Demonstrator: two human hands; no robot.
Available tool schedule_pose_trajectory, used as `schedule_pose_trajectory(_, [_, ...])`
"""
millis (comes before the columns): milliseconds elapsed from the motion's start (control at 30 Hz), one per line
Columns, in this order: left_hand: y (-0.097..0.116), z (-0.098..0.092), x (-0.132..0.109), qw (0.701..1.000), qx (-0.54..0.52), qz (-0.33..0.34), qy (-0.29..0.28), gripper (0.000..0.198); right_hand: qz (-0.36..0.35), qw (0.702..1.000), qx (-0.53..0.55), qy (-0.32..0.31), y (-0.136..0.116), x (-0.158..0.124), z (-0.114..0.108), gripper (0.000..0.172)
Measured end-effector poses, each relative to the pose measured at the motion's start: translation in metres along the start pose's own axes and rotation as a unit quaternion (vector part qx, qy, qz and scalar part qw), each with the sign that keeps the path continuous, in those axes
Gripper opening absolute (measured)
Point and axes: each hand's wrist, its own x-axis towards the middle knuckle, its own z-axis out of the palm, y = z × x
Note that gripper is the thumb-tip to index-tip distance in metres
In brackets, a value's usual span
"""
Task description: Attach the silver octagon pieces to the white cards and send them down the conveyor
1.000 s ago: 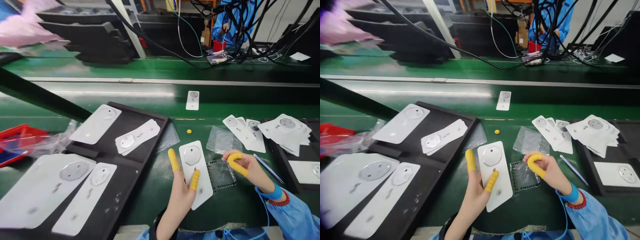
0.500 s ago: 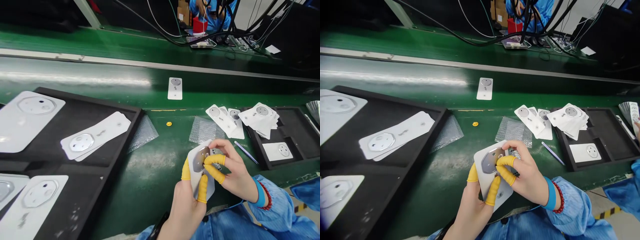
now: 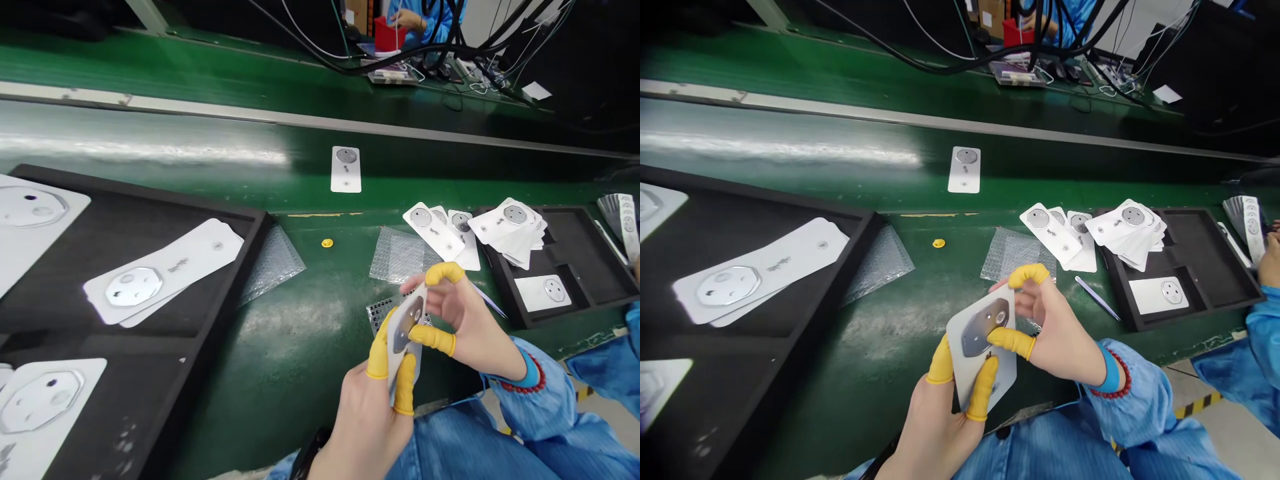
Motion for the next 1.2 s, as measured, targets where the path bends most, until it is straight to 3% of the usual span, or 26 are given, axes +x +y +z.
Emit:
schedule_pose_trajectory(100, [0.000,-0.002,-0.003,1.000,-0.024,-0.005,-0.020,0.037,0.052,0.991,0.107,-0.065,-0.003,0.003,-0.002,0.044])
schedule_pose_trajectory(233, [-0.005,-0.003,-0.009,0.989,-0.092,-0.114,-0.033,0.047,0.046,0.994,0.097,0.011,-0.002,0.001,0.004,0.052])
schedule_pose_trajectory(333, [-0.009,-0.002,-0.010,0.957,-0.206,-0.201,-0.013,0.054,0.017,0.992,0.112,0.060,0.001,-0.001,0.010,0.055])
schedule_pose_trajectory(467, [-0.009,0.001,-0.001,0.898,-0.355,-0.259,0.004,0.044,0.002,0.988,0.139,0.066,0.000,-0.001,0.012,0.053])
schedule_pose_trajectory(800, [0.008,0.001,0.022,0.824,-0.423,-0.369,0.081,0.025,-0.020,0.989,0.144,0.035,0.003,-0.006,0.015,0.044])
schedule_pose_trajectory(900, [0.007,0.002,0.022,0.822,-0.423,-0.368,0.101,0.023,-0.023,0.990,0.139,0.020,0.004,-0.008,0.016,0.048])
schedule_pose_trajectory(1067, [-0.009,0.002,0.012,0.856,-0.420,-0.289,0.088,0.025,-0.029,0.992,0.125,0.006,0.003,-0.013,0.018,0.048])
schedule_pose_trajectory(1200, [-0.014,0.000,0.009,0.863,-0.423,-0.266,0.076,0.021,-0.041,0.996,0.083,-0.007,0.005,-0.016,0.019,0.050])
